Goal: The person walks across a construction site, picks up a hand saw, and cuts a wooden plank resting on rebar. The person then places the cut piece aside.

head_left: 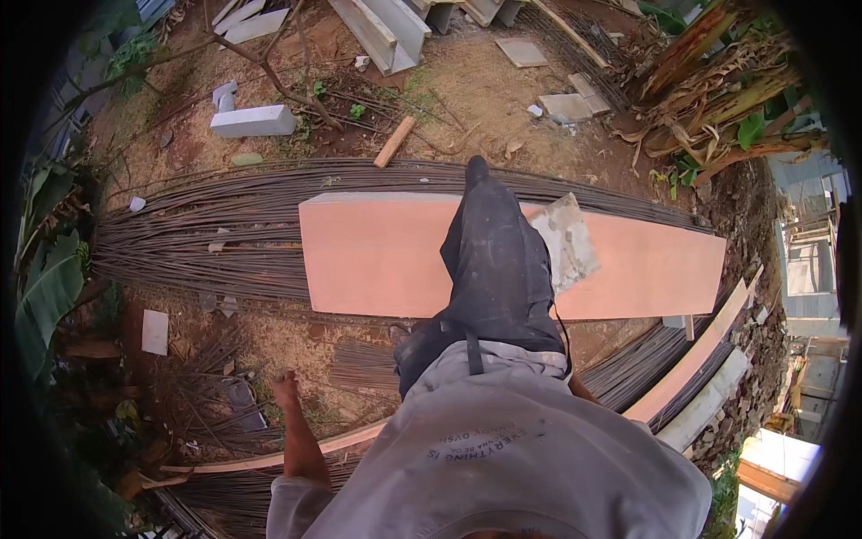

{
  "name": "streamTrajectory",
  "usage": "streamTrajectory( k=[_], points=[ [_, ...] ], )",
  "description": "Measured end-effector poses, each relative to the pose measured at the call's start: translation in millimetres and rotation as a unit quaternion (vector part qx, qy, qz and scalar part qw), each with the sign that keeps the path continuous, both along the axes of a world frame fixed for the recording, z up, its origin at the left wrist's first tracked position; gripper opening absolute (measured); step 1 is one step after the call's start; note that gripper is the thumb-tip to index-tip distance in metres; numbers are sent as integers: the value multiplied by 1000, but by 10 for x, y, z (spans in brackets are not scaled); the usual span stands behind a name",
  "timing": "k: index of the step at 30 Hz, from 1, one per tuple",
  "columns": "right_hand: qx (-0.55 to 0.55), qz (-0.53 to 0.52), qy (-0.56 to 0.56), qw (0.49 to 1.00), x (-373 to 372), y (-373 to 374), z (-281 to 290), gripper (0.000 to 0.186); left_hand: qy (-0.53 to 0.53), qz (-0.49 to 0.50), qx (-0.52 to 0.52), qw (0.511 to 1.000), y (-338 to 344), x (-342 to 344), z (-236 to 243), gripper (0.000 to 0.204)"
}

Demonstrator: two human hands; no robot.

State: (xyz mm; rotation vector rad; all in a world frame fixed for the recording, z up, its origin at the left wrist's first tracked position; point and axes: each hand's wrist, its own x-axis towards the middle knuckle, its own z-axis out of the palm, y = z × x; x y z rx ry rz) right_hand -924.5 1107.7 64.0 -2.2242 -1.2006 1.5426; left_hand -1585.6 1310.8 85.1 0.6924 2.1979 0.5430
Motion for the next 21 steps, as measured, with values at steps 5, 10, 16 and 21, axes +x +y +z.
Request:
streamTrajectory(
  k=[5, 10, 16, 21],
  points=[
    [65, -60, 36, 995, 157, 575, -432, 31, -146, 60, -5, 987, 518, 49, -624, 11],
    [-50, -266, 67, 960, 730, 2792, -477, 23, -197, 1, -56, 979, 857, 957, -759, 7],
    [216, -248, 46, 943, 1578, 6025, -320, 19, 159, -607, -157, 763, 2136, 1385, -722, 29],
    [81, -402, 97, 907, 2090, 6313, -1130, 23, 24, -200, -124, 972, 4333, 3546, 705, 25]
  ],
)
